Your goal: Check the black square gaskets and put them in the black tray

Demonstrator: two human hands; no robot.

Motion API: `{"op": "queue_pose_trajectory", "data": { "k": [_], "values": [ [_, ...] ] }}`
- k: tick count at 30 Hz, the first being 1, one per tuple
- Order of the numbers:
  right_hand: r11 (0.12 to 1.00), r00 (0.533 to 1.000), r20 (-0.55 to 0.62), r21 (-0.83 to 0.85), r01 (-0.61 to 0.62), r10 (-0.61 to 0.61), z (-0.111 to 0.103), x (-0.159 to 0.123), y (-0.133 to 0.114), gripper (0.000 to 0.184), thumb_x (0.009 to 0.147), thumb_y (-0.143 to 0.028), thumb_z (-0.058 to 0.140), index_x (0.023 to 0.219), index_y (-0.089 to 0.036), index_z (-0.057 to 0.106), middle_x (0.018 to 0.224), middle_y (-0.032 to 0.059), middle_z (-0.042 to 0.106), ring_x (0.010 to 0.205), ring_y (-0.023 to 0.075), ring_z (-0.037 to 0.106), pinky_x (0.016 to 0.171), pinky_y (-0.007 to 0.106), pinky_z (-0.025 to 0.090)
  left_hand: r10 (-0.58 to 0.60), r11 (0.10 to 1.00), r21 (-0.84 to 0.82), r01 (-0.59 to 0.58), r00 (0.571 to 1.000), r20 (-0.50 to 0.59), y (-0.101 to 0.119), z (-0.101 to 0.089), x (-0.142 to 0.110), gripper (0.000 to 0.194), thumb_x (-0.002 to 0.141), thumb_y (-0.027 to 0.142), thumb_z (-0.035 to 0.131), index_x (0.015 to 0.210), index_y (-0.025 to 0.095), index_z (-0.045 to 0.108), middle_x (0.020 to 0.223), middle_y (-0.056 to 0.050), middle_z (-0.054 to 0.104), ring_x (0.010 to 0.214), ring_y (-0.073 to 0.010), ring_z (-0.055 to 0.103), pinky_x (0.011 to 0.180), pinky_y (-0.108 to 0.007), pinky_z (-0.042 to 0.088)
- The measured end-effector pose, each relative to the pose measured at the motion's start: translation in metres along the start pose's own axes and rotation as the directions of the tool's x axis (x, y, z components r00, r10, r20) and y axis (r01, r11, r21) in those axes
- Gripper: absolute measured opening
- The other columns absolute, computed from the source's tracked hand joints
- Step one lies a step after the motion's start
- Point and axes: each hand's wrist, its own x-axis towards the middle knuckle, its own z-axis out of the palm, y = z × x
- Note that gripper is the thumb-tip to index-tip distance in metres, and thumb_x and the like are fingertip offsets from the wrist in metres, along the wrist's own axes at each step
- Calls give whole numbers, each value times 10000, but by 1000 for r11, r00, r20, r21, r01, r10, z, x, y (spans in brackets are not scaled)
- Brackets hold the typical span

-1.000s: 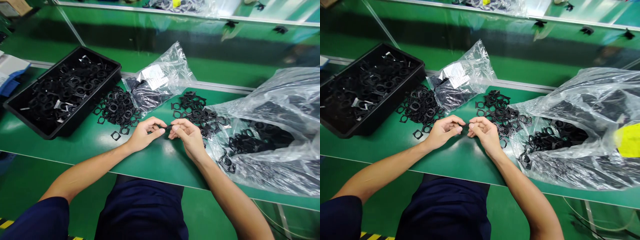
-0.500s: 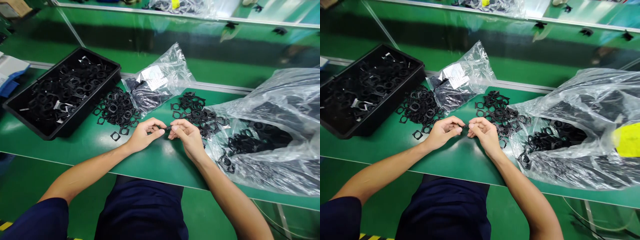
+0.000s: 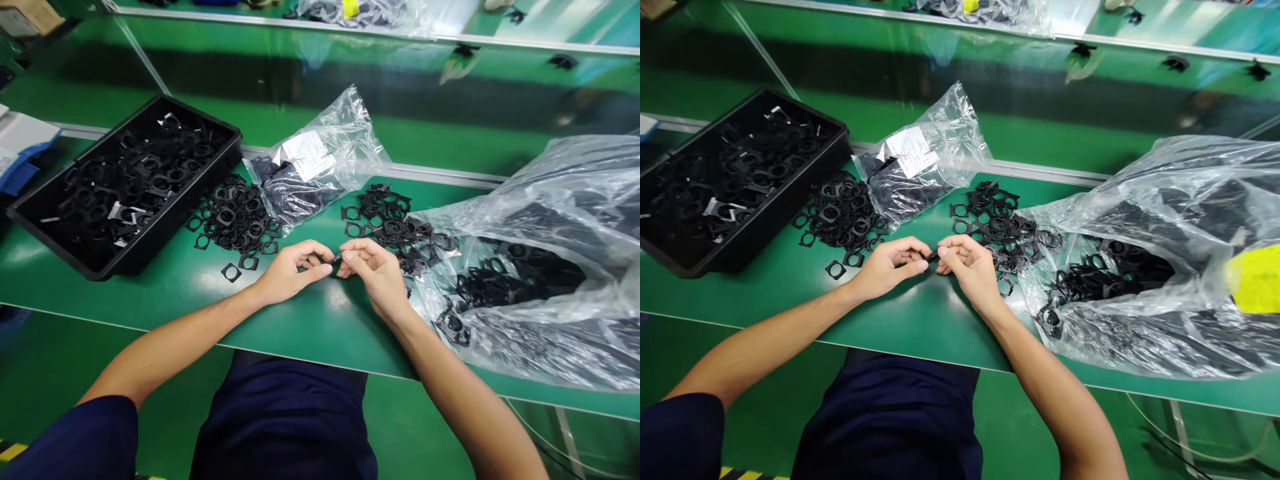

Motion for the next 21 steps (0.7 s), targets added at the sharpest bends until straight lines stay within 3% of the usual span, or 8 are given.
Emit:
{"op": "queue_pose_trajectory", "data": {
  "k": [6,14,21],
  "values": [
    [998,999,28,-55,19,-17,1,0,0,316,774,-472,810,847,-193,680,641,-18,653,571,117,605,611,264,520,-9,1000,7,8,997,77,0,2,-1,297,819,419,771,923,150,697,863,-35,681,686,-100,596,658,-229,513],
    [998,999,-4,-46,43,-43,0,0,0,340,784,-499,795,844,-193,659,595,-25,638,553,123,602,621,275,530,-47,998,-52,46,999,-23,2,3,-1,340,783,428,794,934,131,727,791,-27,675,691,-104,600,677,-215,525],
    [997,999,-2,-57,47,-47,0,0,0,358,784,-533,787,821,-203,652,597,-22,639,548,129,602,619,283,535,-32,999,-44,30,999,-43,4,3,-1,309,781,406,792,920,137,732,753,-15,658,666,-101,597,656,-209,523]
  ]
}}
